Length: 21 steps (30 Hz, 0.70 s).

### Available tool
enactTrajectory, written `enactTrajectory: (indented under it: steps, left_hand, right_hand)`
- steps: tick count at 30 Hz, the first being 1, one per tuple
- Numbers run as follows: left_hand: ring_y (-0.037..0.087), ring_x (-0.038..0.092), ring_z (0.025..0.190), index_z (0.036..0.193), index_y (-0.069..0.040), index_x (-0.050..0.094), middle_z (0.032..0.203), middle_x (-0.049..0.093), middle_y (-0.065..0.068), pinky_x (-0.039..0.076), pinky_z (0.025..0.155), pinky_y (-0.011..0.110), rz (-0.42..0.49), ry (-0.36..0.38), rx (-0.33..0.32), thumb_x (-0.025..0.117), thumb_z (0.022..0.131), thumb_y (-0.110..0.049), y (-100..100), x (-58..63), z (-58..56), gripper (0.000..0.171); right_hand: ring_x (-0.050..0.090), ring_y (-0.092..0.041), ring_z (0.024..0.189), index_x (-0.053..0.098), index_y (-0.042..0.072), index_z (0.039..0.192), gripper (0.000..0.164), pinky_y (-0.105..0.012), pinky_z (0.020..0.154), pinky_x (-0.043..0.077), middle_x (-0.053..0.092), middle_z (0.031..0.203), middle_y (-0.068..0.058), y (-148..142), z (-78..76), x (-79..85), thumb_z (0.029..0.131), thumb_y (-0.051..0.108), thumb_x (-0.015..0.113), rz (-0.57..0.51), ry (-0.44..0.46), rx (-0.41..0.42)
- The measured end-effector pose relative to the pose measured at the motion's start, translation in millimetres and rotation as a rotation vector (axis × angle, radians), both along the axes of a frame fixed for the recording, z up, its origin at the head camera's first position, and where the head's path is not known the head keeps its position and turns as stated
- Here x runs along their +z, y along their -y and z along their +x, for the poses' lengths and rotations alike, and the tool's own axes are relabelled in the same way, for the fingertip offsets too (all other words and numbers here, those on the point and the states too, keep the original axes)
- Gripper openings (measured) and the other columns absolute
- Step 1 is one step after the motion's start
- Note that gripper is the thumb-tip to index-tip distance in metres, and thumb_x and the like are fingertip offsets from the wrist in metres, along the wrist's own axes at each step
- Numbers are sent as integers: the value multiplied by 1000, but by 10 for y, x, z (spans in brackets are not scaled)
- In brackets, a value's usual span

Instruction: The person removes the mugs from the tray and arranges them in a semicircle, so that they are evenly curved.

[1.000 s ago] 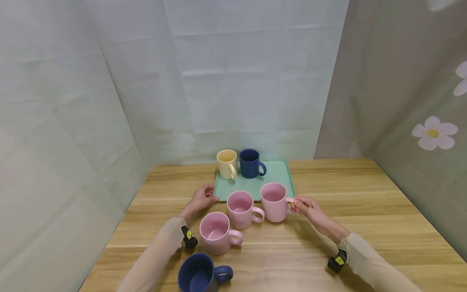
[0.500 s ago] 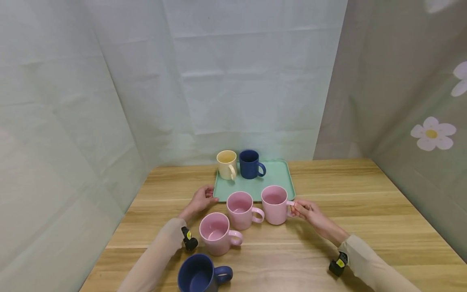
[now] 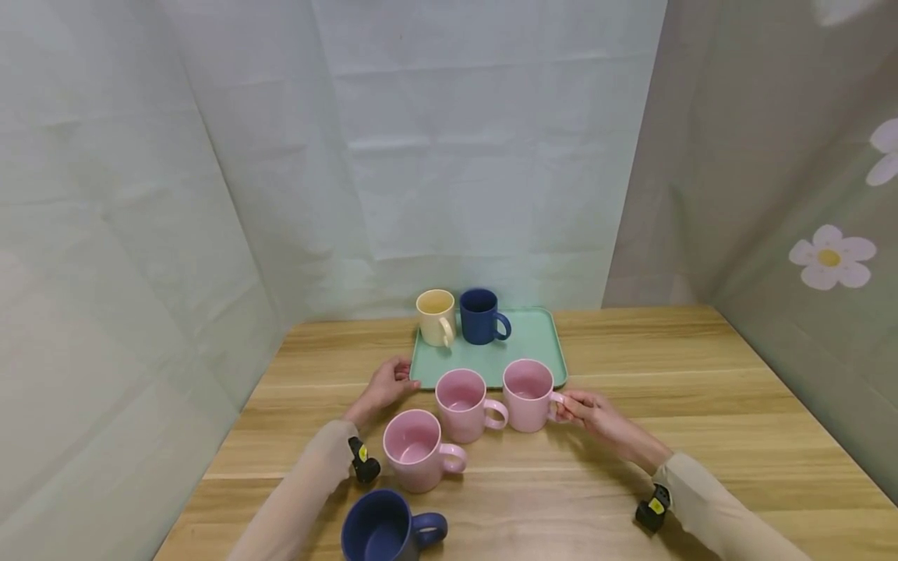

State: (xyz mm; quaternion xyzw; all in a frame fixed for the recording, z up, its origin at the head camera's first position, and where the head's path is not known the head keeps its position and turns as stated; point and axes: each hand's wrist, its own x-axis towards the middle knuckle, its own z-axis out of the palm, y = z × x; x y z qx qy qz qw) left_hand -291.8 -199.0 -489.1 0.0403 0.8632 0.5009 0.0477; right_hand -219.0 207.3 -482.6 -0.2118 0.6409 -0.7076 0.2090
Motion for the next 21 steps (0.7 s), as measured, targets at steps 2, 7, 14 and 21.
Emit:
enactTrajectory:
  steps: [2, 7, 14, 21]
  left_hand:
    - [38, 56, 114, 130, 10, 48, 124, 57, 28, 50, 102, 45, 6, -1, 2, 67, 85, 0, 5, 8, -6, 50]
    - [39, 56, 115, 130, 10, 47, 125, 57, 30, 49, 103, 47, 1, -13, -6, 67, 86, 0, 19, 9, -15, 49]
    - [39, 56, 115, 129, 11, 48, 124, 57, 30, 50, 102, 46, -2, -14, -8, 67, 85, 0, 20, -9, -9, 49]
    - [38, 57, 114, 128, 10, 49, 123, 58, 28, 50, 101, 45, -6, -11, 2, 68, 85, 0, 5, -12, 1, 49]
  right_hand:
    - [59, -4, 92, 59, -1, 108, 23, -16, 90, 51, 60, 92, 8, 1, -18, 0, 103, 13, 41, -2, 13, 11]
    - [61, -5, 94, 60, -2, 109, 25, -17, 94, 51, 62, 95, 5, -2, -34, 2, 103, 13, 41, -25, 46, 26]
    - [60, -4, 95, 63, 4, 100, 30, -18, 92, 53, 62, 96, 3, 28, -14, 82, 104, 24, 41, -5, 102, -24]
    - [62, -2, 88, 64, 9, 97, 31, -18, 80, 55, 65, 90, 7, 29, -69, 148, 105, 25, 39, 112, 139, -134]
